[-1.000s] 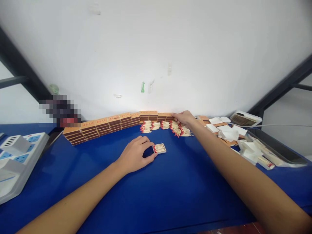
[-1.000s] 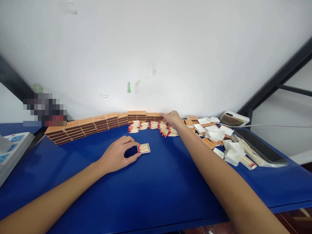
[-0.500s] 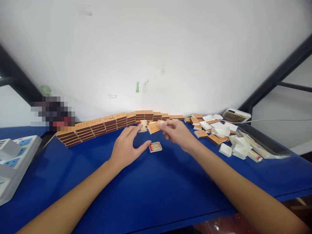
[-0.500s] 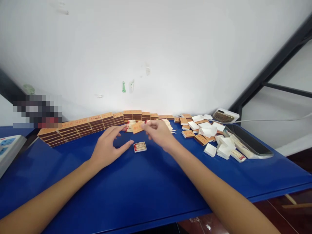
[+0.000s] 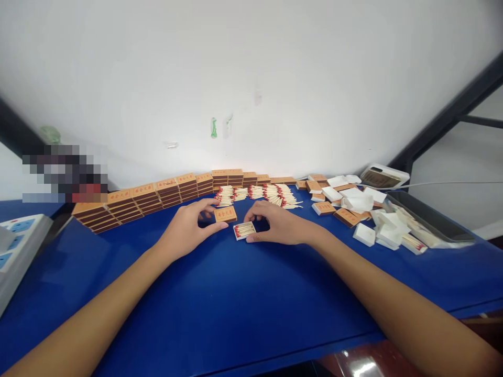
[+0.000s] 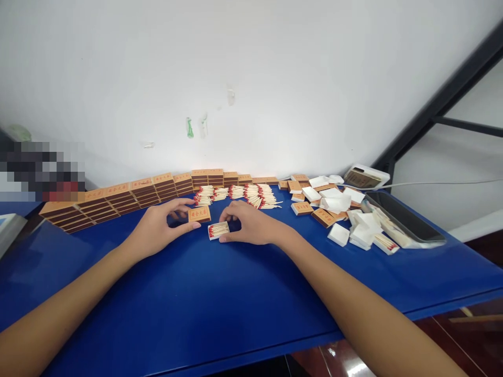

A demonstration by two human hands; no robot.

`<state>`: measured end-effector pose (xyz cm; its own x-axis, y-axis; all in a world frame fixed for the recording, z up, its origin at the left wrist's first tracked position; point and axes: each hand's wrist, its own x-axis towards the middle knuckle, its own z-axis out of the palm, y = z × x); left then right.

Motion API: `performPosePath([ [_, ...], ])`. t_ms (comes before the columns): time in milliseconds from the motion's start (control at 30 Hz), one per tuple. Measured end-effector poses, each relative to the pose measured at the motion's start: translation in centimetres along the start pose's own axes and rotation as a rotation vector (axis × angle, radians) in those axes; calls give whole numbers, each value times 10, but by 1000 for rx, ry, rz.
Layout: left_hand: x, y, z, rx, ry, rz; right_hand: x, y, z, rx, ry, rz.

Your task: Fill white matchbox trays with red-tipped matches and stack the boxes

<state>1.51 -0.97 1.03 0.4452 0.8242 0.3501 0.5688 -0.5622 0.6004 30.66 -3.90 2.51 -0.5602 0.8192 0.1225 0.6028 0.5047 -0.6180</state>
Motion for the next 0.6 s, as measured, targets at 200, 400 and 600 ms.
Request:
performPosePath([
  [200, 1, -3, -1, 3, -33, -44, 2, 15, -11, 53, 76, 53],
  [400, 1, 1, 0, -84, -60, -36, 1, 13, -15, 177, 47, 46],
  [600, 2, 3, -1, -138, -89, -36, 2, 10, -13, 181, 48, 57],
])
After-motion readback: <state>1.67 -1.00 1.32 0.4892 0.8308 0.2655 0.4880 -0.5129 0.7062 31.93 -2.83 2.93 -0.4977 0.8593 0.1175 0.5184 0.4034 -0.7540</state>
